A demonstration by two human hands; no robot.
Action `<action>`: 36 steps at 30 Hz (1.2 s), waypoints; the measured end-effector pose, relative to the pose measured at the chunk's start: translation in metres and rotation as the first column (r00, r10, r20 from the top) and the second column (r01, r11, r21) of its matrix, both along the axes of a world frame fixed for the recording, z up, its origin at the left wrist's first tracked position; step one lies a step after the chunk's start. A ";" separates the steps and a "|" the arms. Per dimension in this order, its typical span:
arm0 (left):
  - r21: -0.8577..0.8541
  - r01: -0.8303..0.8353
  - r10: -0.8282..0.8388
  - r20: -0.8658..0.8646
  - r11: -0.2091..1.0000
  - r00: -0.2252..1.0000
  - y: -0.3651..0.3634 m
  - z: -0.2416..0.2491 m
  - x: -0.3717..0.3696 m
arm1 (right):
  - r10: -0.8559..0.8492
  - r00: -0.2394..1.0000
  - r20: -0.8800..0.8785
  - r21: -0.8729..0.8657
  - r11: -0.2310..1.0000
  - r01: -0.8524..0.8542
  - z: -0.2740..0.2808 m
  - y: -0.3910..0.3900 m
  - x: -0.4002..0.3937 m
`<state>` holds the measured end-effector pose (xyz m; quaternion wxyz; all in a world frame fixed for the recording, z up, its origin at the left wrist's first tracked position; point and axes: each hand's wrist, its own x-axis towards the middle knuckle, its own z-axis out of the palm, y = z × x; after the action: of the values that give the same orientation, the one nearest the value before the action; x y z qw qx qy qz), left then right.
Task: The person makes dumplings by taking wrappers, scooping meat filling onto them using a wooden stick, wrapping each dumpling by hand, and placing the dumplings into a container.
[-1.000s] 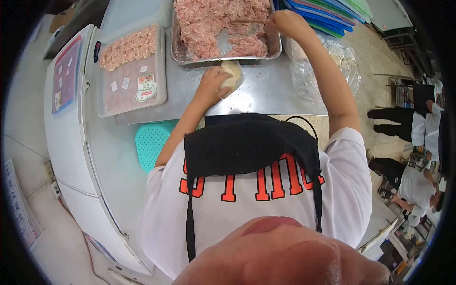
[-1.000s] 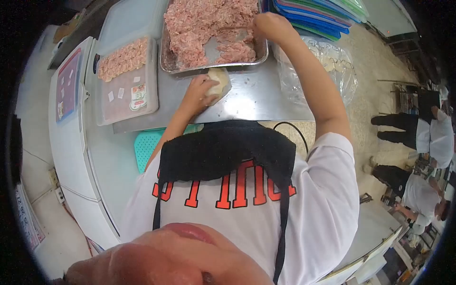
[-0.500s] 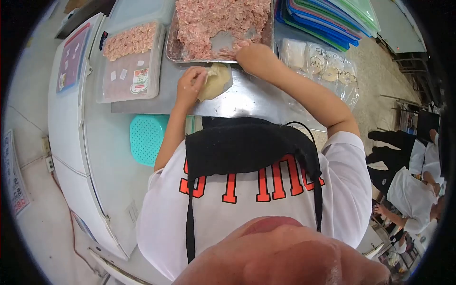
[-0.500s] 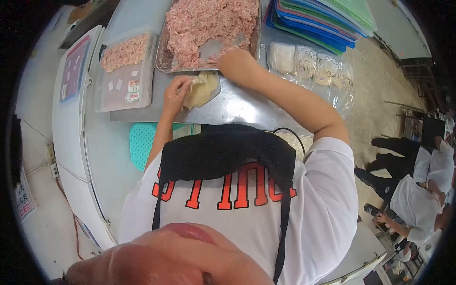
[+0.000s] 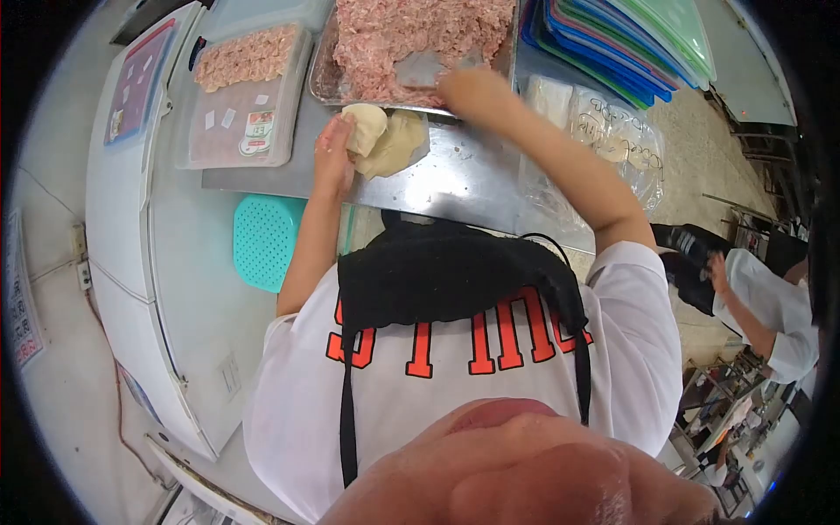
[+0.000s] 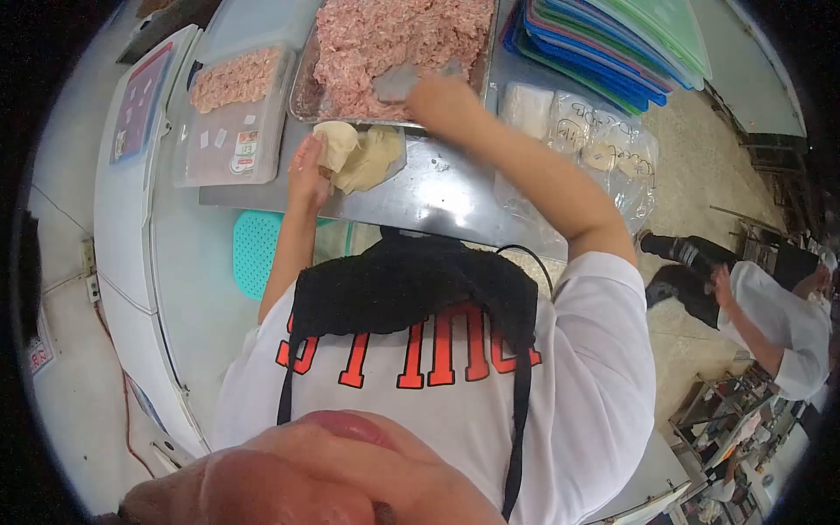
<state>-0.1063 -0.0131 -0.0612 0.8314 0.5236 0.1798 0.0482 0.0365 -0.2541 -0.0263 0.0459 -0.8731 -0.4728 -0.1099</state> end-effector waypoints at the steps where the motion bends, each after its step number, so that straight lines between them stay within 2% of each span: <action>1: -0.084 -0.048 0.050 0.017 0.995 0.999 0.004 -0.004 0.000 | 0.040 0.999 0.033 0.028 0.999 -0.041 0.002 0.006 -0.026; 2: -0.087 -0.052 0.053 0.017 0.995 0.998 0.004 0.005 -0.002 | -0.078 0.997 -0.009 -0.122 0.990 0.076 0.039 0.012 -0.054; 4: 0.114 0.082 -0.083 0.007 0.990 0.997 0.002 0.034 -0.007 | -0.107 0.992 -0.060 -0.146 0.984 0.097 0.043 0.003 -0.038; 5: 0.114 0.084 -0.085 0.005 0.990 0.996 0.008 0.032 -0.008 | -0.145 0.984 -0.106 -0.168 0.978 0.125 0.046 -0.003 -0.028; 6: 0.413 0.120 -0.155 0.051 0.903 0.987 0.016 0.029 -0.008 | -0.180 0.963 -0.201 -0.217 0.967 0.135 0.065 -0.005 -0.017; 7: 0.673 0.124 -0.234 0.074 0.729 0.969 0.020 0.031 -0.009 | -0.184 0.962 -0.200 -0.220 0.965 0.139 0.064 -0.006 -0.010; 8: 0.669 0.125 -0.236 0.077 0.732 0.969 0.024 0.035 -0.011 | -0.232 0.967 -0.104 -0.239 0.950 0.202 0.062 -0.005 -0.001; 9: 0.741 0.171 -0.282 0.026 0.650 0.959 0.026 0.051 -0.014 | -0.276 0.961 -0.008 -0.252 0.931 0.265 0.062 -0.003 0.002; 10: 0.802 0.212 -0.322 -0.027 0.558 0.946 0.028 0.061 -0.016 | -0.252 0.968 0.011 -0.238 0.939 0.247 0.052 0.004 -0.009; 11: 0.801 0.210 -0.324 -0.022 0.560 0.946 0.031 0.063 -0.016 | -0.254 0.967 0.016 -0.241 0.938 0.250 0.041 0.012 -0.023; 13: 0.842 0.040 -0.278 0.132 0.538 0.952 0.037 0.068 -0.015 | -0.114 0.974 0.195 -0.017 0.993 0.120 0.037 0.030 -0.055; 14: 0.840 0.042 -0.283 0.135 0.541 0.950 0.042 0.073 -0.016 | -0.198 0.980 -0.008 -0.187 0.963 0.193 0.046 0.029 -0.056; 15: 0.861 0.065 -0.255 0.077 0.504 0.964 0.048 0.081 -0.019 | -0.204 0.979 -0.009 -0.189 0.962 0.199 0.052 0.025 -0.047; 17: 0.879 0.089 -0.227 0.023 0.469 0.973 0.061 0.086 -0.021 | -0.424 0.888 -0.178 -0.356 0.869 0.343 0.063 0.014 -0.022; 19: 0.856 0.171 -0.309 -0.014 0.488 0.951 0.076 0.086 -0.022 | -0.426 0.885 -0.186 -0.411 0.852 0.324 0.064 0.018 -0.023; 20: 0.855 0.169 -0.310 -0.011 0.490 0.951 0.081 0.081 -0.021 | -0.398 0.899 -0.183 -0.340 0.883 0.322 0.048 0.027 -0.031; 22: 0.770 0.156 -0.323 0.069 0.619 0.944 0.091 0.062 -0.020 | -0.332 0.937 -0.109 -0.128 0.940 0.318 0.033 0.051 -0.054; 23: 0.768 0.155 -0.322 0.070 0.621 0.944 0.094 0.054 -0.019 | -0.332 0.937 -0.107 -0.130 0.939 0.317 0.027 0.055 -0.054; 25: 0.586 0.166 -0.310 0.154 0.793 0.938 0.096 0.046 -0.019 | -0.265 0.962 -0.062 -0.085 0.962 0.259 0.023 0.065 -0.056; 29: 0.479 0.284 -0.377 0.110 0.831 0.919 0.103 0.046 -0.017 | -0.382 0.912 -0.148 -0.114 0.923 0.368 0.033 0.081 -0.063; 31: 0.089 0.434 -0.440 0.061 0.896 0.896 0.106 0.033 -0.016 | -0.335 0.935 -0.119 -0.084 0.941 0.326 0.038 0.079 -0.056; 32: 0.086 0.432 -0.438 0.061 0.898 0.897 0.106 0.024 -0.015 | -0.286 0.954 -0.093 -0.051 0.958 0.282 0.041 0.079 -0.053; 34: -0.064 0.454 -0.447 0.104 0.889 0.889 0.103 0.014 -0.012 | -0.287 0.955 -0.073 -0.065 0.957 0.282 0.051 0.085 -0.045; 35: -0.069 0.451 -0.443 0.105 0.890 0.890 0.101 0.010 -0.013 | -0.291 0.955 -0.051 -0.075 0.955 0.287 0.053 0.088 -0.040; 36: -0.132 0.402 -0.400 0.041 0.906 0.916 0.095 0.012 -0.013 | -0.309 0.951 -0.032 -0.144 0.943 0.302 0.049 0.095 -0.038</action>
<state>-0.1190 0.0821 -0.0488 0.8588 0.4903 0.0661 -0.1329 -0.0015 -0.1592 0.0225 -0.0190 -0.9395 -0.3368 -0.0595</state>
